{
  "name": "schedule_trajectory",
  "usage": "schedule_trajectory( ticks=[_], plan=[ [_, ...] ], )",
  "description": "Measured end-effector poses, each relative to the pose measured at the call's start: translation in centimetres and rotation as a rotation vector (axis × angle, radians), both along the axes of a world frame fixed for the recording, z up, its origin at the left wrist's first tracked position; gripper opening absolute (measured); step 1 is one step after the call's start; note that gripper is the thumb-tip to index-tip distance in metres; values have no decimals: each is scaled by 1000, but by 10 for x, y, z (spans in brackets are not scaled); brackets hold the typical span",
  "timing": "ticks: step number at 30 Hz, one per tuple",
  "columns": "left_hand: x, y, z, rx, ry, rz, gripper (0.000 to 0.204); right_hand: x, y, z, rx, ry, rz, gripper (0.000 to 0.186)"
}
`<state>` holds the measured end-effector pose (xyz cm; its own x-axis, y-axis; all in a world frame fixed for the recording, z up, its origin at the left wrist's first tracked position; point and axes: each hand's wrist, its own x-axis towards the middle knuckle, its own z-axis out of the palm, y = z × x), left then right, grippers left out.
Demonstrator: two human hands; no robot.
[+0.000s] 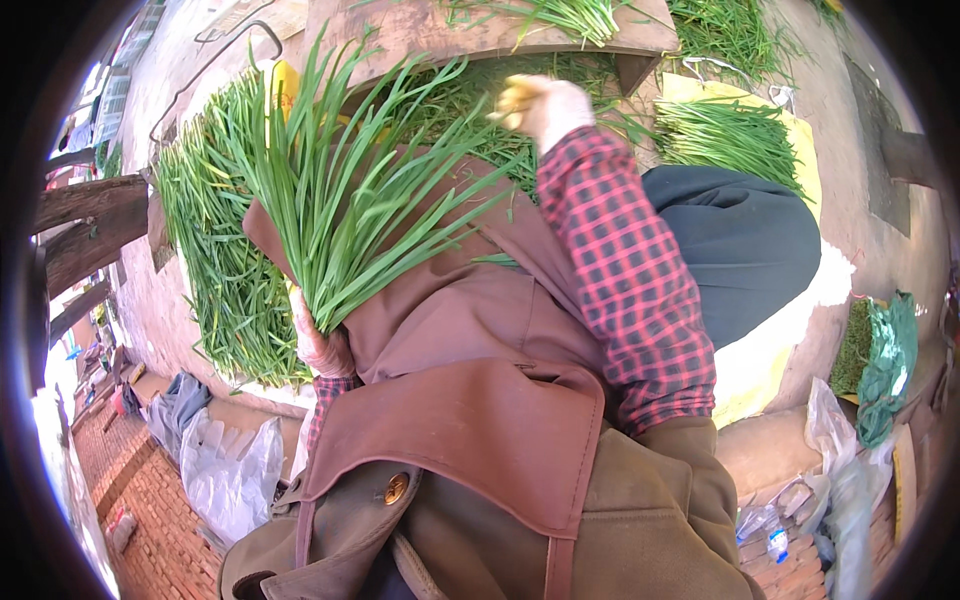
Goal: The person is sitting on the ground and trimming the ends of green onions. They hold a bunch of green onions in one hand and use a knife in the other hand to cut the ends, then place the trimmed bunch on a wooden board.
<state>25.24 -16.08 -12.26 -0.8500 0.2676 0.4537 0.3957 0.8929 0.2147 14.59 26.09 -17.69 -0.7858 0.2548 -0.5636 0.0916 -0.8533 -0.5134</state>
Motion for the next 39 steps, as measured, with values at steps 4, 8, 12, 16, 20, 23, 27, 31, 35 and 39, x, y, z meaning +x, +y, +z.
schedule_trajectory(
  ticks=[4,8,12,16,20,23,27,31,35,39],
  plan=[
    [2,0,1,32,-23,35,63,9,18,51,598,-92,160,31],
    [3,0,7,35,-40,70,60,14,6,85,1148,61,370,27],
    [-2,-3,20,113,-57,0,64,20,-8,95,1403,48,414,30],
    [0,-3,29,43,-93,27,65,22,-35,107,1969,553,409,32],
    [0,0,30,8,-78,25,65,19,-89,115,1795,419,811,41],
    [-1,-1,31,25,-98,15,64,13,-111,99,1748,543,922,39],
    [5,-1,33,48,-195,73,60,15,-121,78,1454,531,669,18],
    [4,-4,35,0,-195,87,59,9,-61,102,1153,142,541,14],
    [-2,-1,38,34,-111,55,64,15,-47,111,1337,18,605,24],
    [-15,-3,58,909,-458,4,52,18,-32,113,1147,-84,416,29]
  ],
)
